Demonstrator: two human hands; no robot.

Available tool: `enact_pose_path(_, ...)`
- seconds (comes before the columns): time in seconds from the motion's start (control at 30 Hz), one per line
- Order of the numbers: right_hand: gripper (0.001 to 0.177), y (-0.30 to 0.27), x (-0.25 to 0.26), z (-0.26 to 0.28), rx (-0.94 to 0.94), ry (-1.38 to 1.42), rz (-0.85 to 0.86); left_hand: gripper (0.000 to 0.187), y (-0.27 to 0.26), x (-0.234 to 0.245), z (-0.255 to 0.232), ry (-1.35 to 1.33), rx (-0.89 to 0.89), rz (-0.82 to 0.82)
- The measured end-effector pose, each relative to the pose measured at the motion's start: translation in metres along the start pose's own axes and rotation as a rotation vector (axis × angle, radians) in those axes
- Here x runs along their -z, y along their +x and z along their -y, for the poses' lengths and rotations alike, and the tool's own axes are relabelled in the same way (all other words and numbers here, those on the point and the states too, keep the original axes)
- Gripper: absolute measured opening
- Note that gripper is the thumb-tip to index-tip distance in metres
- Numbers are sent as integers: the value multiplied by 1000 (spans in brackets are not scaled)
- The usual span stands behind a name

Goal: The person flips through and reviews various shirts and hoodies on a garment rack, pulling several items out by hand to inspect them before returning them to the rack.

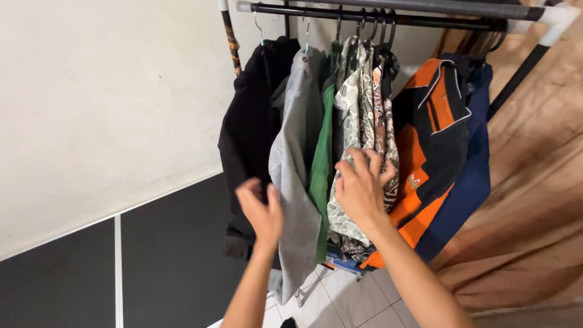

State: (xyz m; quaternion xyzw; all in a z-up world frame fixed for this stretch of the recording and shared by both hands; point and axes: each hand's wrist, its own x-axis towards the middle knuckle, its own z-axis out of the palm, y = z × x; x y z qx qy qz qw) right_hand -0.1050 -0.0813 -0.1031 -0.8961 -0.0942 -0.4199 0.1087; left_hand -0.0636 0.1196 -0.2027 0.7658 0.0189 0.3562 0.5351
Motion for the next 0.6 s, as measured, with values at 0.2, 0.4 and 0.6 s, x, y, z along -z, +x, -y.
enact_pose_path(0.2,18,-7,-43,22,20,268,235,72,76,13,27,239,-62,-67)
enact_pose_path(0.4,74,5,-74,48,-288,661,483,33,79,20,45,205,40,174)
enact_pose_path(0.6,75,3,-130,50,-283,721,569,27,46,23,32,89,-65,341)
